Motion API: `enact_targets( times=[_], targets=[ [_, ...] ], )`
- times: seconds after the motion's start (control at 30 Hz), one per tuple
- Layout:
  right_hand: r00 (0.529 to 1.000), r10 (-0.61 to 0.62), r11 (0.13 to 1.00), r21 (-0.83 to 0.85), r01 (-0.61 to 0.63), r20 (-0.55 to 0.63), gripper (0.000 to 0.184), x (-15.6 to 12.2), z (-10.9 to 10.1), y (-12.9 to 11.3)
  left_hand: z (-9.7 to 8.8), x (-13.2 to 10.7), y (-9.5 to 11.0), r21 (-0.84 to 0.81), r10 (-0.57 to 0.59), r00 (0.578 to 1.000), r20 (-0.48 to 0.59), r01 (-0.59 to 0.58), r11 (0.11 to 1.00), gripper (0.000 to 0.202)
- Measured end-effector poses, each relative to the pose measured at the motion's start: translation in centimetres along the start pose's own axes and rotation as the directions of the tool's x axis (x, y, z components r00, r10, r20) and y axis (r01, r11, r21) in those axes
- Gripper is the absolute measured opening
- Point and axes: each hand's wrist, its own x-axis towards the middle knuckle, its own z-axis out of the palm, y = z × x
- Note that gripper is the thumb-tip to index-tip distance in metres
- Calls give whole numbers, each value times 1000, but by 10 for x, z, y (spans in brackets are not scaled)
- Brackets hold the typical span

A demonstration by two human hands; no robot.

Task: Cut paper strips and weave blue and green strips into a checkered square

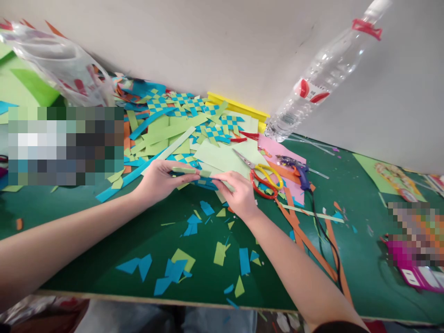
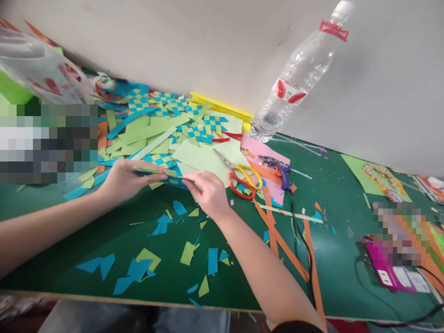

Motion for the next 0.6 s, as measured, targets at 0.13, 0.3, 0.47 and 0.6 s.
enact_targets(
  times=[0.13,0.3,0.47,0.6],
  targets=[
    [999,-32,996,-81,31,-15,13,2,-1,1,-1,2,3,-4,12,1000,15,-12,1000,25],
    [1000,-11,991,-136,7,-29,15,2,-1,6,-5,4,5,51,-62,998,-24,63,997,32],
    [1000,-9,992,-126,11,21,16,1,-1,8,-4,3,8,56,-79,995,-54,82,995,30],
    [998,-55,989,-138,59,35,14,1,-1,8,-3,2,10,2,-91,994,-60,92,996,27]
  ],
)
